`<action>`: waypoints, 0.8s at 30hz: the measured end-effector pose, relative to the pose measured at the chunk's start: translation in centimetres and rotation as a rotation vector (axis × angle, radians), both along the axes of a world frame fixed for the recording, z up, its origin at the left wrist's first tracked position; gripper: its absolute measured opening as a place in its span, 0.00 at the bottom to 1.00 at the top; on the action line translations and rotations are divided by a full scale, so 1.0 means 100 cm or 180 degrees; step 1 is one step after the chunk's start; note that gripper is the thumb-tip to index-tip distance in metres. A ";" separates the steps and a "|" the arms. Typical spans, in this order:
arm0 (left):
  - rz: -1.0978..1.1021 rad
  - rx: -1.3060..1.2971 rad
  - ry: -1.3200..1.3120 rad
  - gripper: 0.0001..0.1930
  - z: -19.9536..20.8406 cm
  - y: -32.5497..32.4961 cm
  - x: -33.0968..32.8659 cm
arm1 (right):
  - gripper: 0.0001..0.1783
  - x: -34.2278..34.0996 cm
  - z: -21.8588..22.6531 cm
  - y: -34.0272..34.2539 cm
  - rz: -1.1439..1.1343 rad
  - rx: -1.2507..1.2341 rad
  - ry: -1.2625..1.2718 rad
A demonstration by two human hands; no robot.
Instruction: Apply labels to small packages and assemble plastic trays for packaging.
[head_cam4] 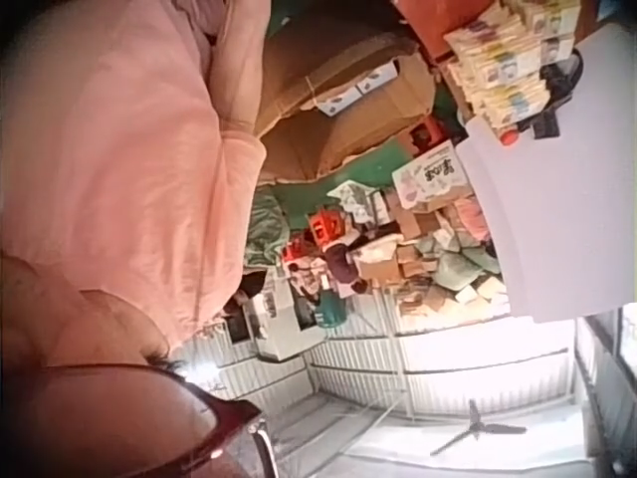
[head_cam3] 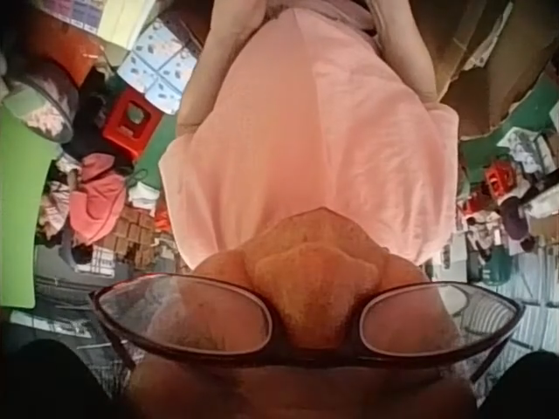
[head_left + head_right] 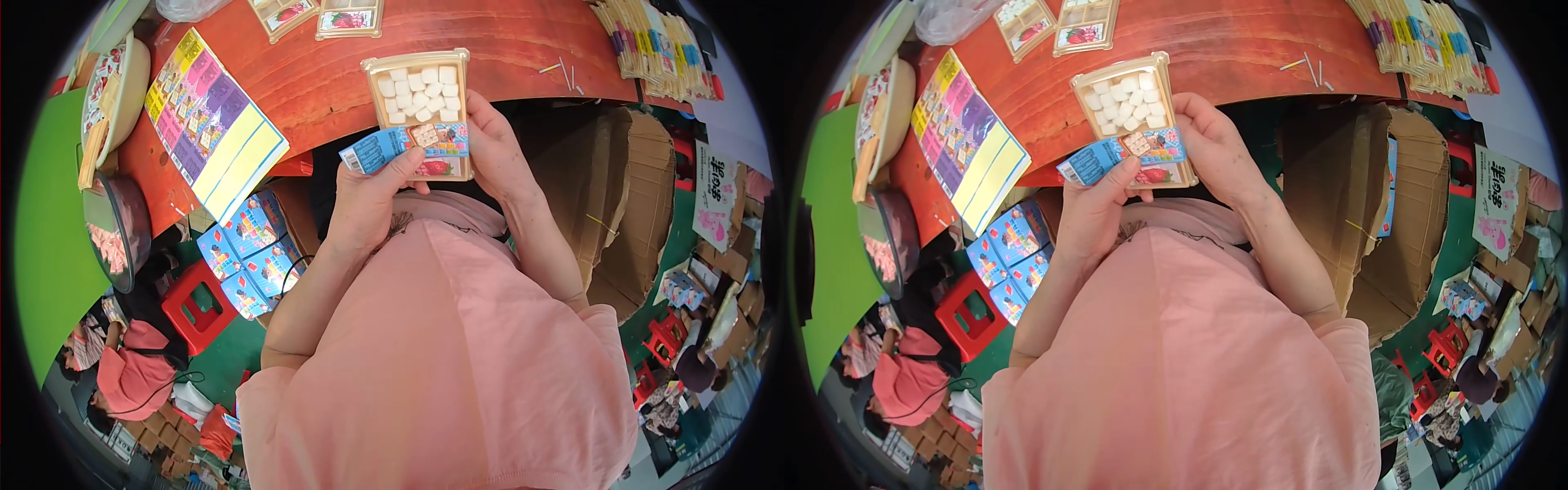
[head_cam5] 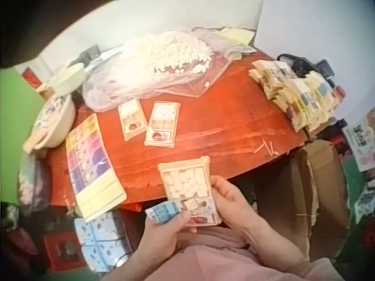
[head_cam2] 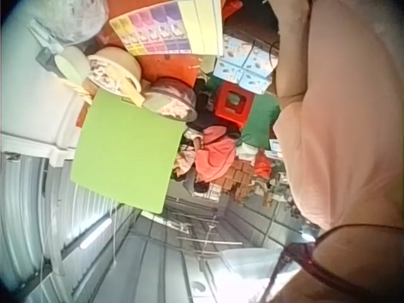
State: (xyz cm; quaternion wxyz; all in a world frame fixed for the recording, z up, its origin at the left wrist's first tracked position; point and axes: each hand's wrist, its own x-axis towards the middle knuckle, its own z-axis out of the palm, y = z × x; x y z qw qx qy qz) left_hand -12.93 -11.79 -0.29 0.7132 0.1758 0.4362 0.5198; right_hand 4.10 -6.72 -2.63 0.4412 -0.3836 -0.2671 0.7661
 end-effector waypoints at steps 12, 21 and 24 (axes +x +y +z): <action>0.1143 0.0393 0.2569 0.17 -0.012 0.006 -0.008 | 0.12 -0.019 0.023 -0.020 -0.0562 0.1331 -0.1481; 0.0364 0.2372 0.2622 0.20 0.017 0.011 -0.025 | 0.14 0.001 0.051 0.000 -0.0216 0.4516 -0.2617; -0.0453 0.2395 0.2531 0.20 0.012 0.012 -0.032 | 0.13 0.014 0.059 0.003 0.0231 0.3331 -0.1882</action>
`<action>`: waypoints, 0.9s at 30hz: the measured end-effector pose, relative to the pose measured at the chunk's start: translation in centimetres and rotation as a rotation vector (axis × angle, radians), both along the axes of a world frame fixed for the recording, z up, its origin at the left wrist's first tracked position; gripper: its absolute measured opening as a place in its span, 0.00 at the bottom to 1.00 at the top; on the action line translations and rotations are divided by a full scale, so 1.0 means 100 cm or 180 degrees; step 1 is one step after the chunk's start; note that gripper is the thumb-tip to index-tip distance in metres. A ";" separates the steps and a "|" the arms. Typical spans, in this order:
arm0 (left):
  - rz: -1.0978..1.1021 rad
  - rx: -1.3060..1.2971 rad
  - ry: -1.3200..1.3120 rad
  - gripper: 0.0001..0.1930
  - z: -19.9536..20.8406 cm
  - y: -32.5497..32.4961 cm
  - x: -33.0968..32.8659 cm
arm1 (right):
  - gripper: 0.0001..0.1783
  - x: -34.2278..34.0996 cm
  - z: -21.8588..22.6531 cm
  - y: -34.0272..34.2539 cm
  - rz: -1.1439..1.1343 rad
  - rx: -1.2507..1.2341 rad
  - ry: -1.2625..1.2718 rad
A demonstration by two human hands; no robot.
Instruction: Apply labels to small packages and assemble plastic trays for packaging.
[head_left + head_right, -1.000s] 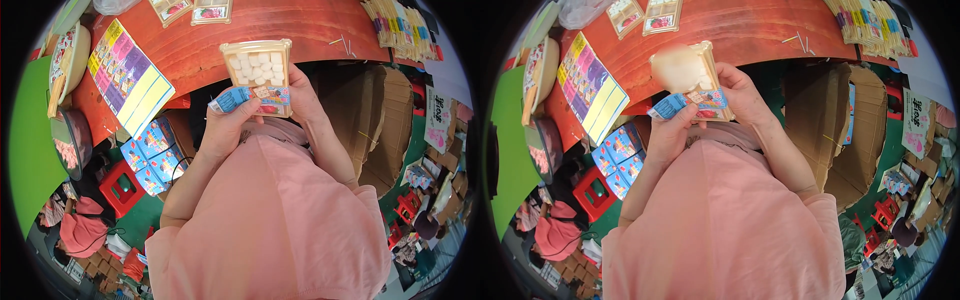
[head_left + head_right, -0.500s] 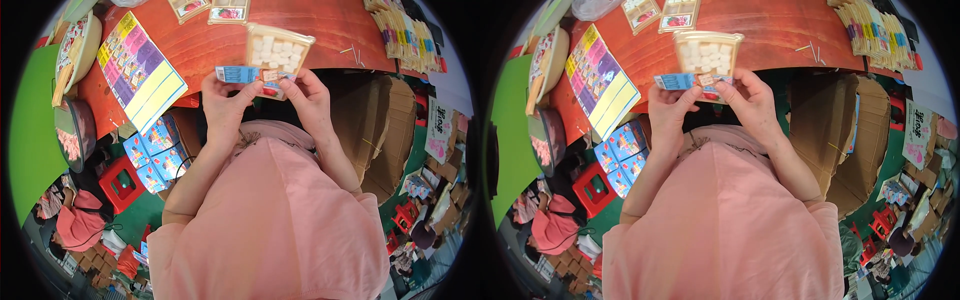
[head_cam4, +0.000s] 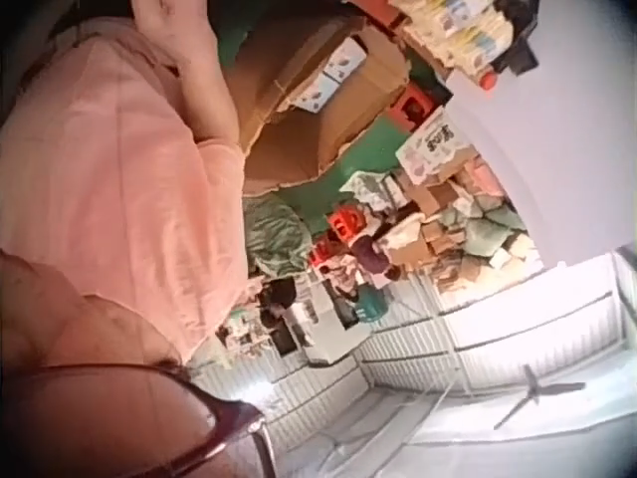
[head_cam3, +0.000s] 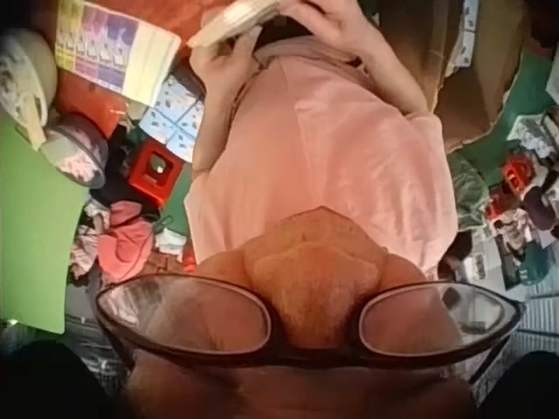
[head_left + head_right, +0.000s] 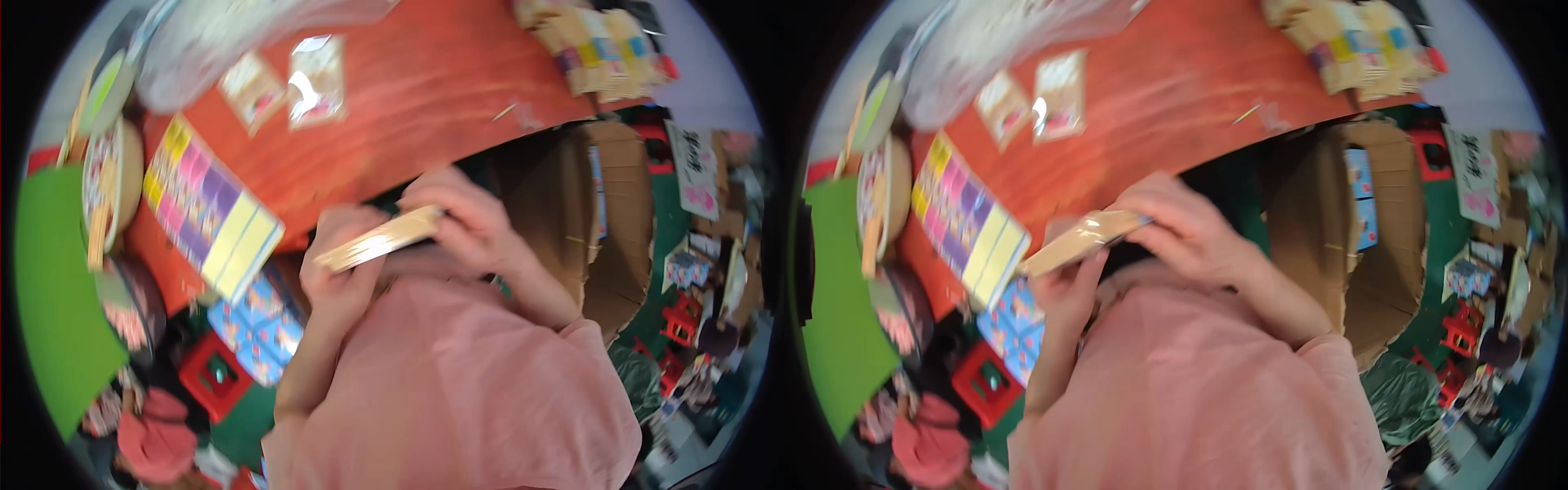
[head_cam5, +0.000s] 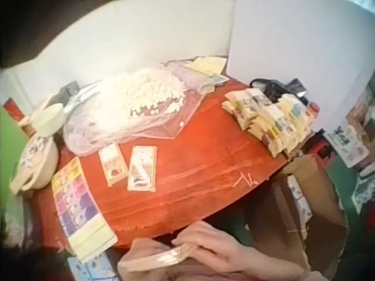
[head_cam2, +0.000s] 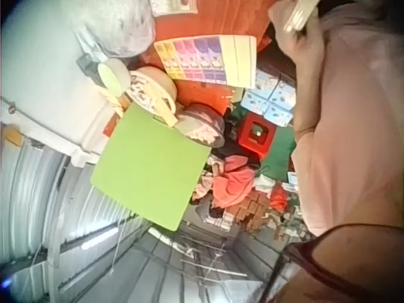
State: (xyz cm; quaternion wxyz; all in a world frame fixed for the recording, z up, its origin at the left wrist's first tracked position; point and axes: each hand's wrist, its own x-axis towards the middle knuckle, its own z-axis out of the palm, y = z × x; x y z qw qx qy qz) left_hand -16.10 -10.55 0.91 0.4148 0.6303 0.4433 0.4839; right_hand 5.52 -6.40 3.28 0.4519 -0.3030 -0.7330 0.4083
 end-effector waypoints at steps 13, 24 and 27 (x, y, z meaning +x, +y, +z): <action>0.0074 -0.2218 -0.1720 0.11 -0.006 0.074 0.077 | 0.45 0.030 -0.028 0.024 -0.1273 -0.0452 -0.1076; -0.1077 -0.2193 -0.2294 0.20 0.046 0.132 0.160 | 0.30 0.156 0.021 0.098 -0.3297 0.1009 -0.1913; -0.0980 -0.1342 -0.1488 0.18 0.038 0.127 0.152 | 0.26 0.214 0.027 0.125 -0.3902 0.0881 -0.2081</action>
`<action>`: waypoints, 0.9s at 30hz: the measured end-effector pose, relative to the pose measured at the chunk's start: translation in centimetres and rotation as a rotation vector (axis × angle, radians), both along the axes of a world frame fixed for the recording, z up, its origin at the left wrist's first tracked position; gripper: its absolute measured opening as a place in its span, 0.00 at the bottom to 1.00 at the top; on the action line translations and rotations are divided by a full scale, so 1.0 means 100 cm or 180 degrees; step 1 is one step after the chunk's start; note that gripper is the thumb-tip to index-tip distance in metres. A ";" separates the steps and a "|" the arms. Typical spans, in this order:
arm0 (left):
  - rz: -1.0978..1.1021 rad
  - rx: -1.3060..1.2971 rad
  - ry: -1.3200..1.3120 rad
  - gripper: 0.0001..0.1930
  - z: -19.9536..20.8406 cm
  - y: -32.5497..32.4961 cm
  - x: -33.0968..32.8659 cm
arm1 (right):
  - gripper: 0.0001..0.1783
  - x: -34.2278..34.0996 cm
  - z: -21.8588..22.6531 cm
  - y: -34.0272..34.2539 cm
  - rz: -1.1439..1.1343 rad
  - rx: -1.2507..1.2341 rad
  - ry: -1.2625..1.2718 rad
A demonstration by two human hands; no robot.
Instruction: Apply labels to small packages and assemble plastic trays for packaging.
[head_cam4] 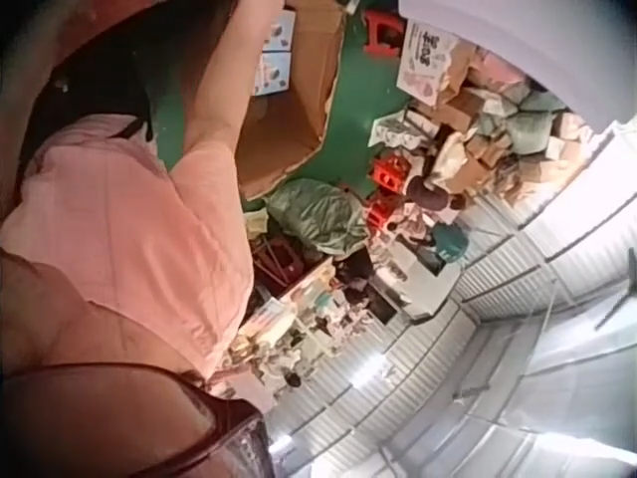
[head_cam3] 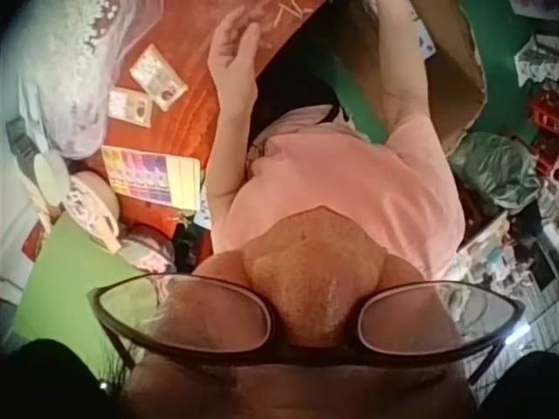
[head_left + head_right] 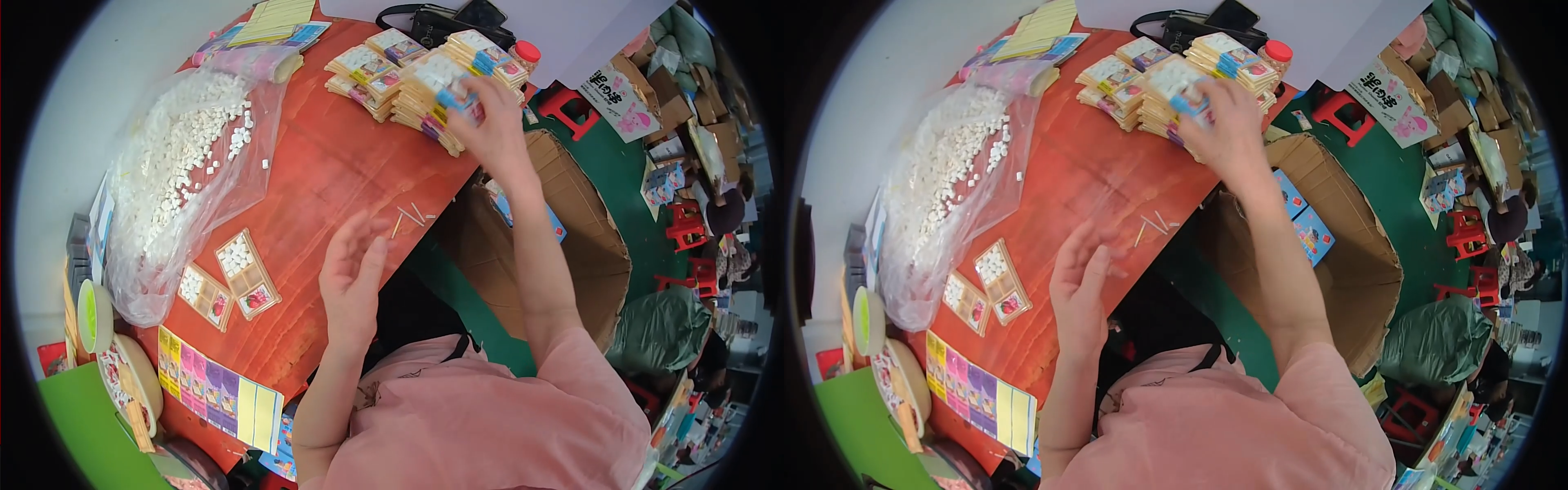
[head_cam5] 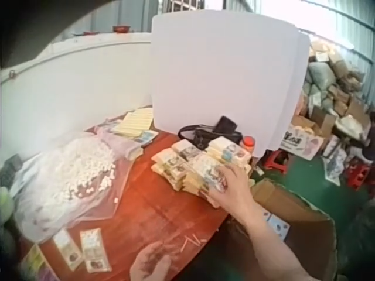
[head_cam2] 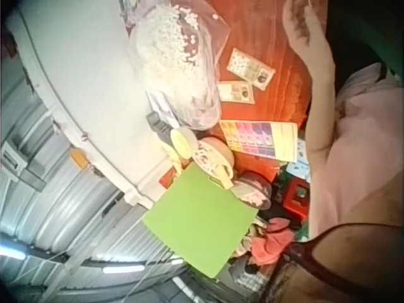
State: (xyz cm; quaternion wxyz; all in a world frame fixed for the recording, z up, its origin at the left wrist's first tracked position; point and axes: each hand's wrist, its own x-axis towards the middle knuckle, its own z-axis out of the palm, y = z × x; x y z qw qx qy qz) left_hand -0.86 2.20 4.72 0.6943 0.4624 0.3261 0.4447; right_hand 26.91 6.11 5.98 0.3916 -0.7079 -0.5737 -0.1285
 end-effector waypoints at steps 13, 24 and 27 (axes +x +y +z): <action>0.2019 0.1608 0.2891 0.08 -0.048 -0.032 -0.147 | 0.23 0.008 -0.040 0.024 -0.0396 0.0182 -0.1702; 0.2659 0.1566 0.3096 0.10 -0.060 -0.032 -0.181 | 0.14 -0.273 -0.083 0.021 0.2515 -0.0387 0.0401; 0.2553 0.1604 0.3093 0.10 -0.061 -0.037 -0.192 | 0.17 -0.331 -0.087 0.047 0.2517 -0.0227 0.0133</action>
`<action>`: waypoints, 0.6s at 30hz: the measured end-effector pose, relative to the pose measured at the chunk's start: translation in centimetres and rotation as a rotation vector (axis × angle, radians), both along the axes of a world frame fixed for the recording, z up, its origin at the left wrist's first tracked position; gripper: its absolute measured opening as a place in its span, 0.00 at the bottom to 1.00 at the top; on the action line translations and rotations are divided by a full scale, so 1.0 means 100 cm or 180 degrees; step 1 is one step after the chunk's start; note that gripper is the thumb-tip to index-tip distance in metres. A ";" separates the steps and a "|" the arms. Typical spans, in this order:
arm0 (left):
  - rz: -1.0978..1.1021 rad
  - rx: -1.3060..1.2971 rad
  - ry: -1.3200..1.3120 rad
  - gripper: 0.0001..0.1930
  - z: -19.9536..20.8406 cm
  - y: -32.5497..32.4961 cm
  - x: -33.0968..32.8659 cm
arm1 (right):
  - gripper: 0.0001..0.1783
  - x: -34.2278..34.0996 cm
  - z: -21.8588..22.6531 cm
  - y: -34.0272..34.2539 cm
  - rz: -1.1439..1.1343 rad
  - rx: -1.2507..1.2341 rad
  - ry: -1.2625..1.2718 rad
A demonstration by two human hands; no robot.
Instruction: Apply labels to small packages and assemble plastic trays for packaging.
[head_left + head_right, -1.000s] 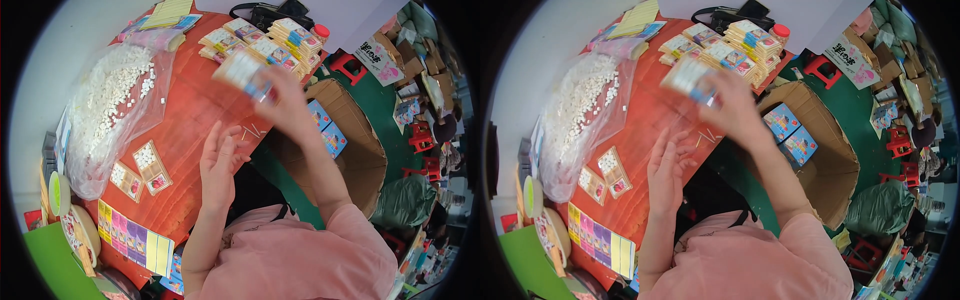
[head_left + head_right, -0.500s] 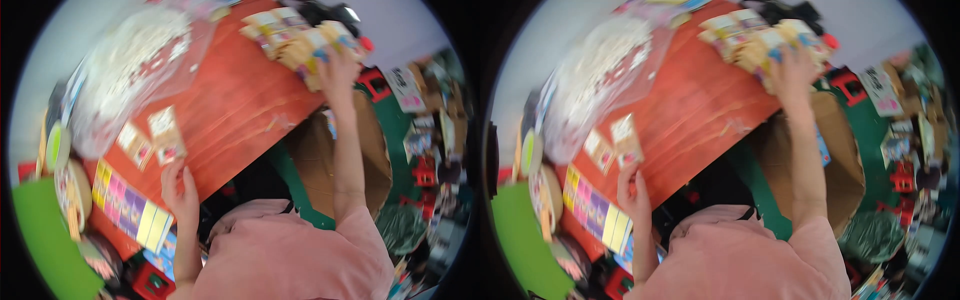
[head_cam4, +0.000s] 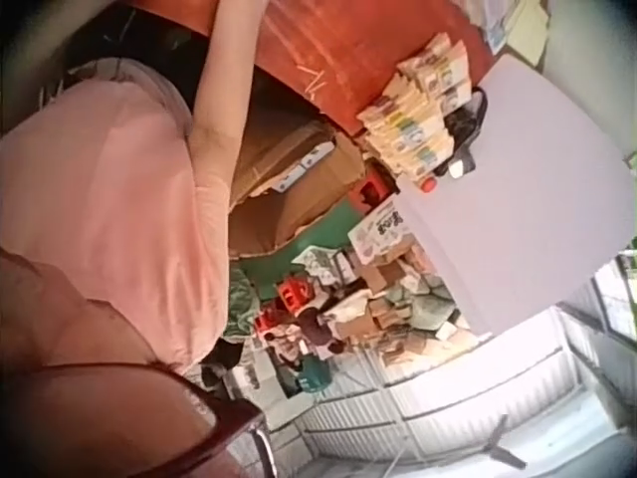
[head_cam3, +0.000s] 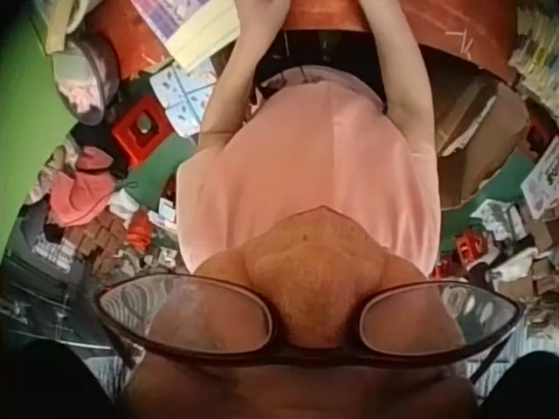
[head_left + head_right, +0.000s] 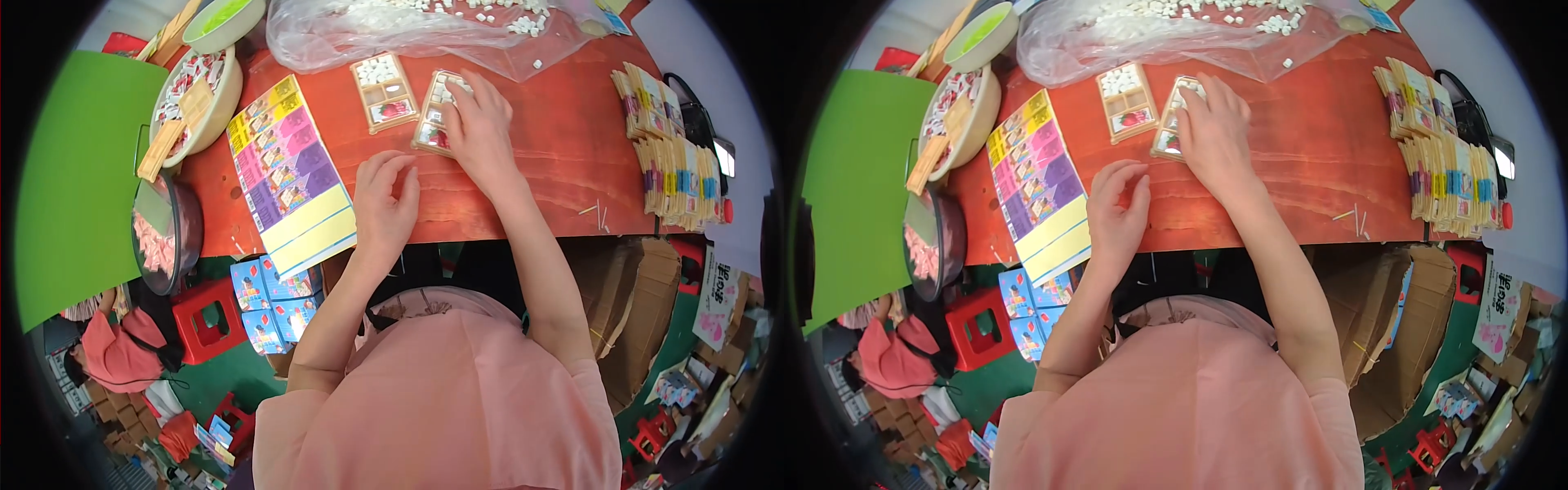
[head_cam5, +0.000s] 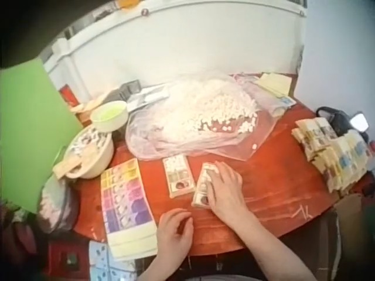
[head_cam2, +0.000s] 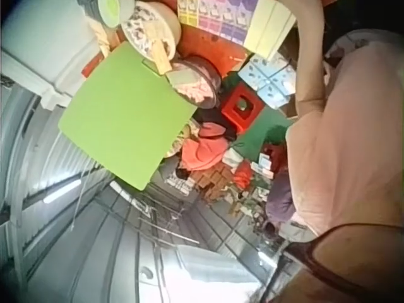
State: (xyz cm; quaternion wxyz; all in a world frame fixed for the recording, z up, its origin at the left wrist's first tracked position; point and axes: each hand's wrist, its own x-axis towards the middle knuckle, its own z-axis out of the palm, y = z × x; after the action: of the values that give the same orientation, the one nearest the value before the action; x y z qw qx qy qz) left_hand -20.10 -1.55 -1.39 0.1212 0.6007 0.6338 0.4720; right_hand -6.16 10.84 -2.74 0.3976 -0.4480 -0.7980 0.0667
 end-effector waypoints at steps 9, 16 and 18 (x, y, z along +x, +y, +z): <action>0.1576 0.0119 0.1077 0.15 0.007 -0.084 -0.100 | 0.23 0.028 -0.011 0.000 0.0150 -0.0034 -0.1300; 0.2577 -0.0442 -0.3061 0.14 -0.040 -0.153 -0.116 | 0.18 0.064 0.019 -0.026 0.0524 -0.0089 -0.1215; 0.2337 -0.0456 -0.3785 0.14 -0.044 -0.165 -0.111 | 0.17 0.049 0.027 -0.035 0.0591 -0.0126 -0.1083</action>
State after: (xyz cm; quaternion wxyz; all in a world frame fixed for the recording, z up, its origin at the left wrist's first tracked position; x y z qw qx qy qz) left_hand -31.20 -18.09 -5.80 0.3193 -0.0215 0.6515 0.6879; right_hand -1.25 7.35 -0.04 0.2403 -0.3850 -0.8901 0.0421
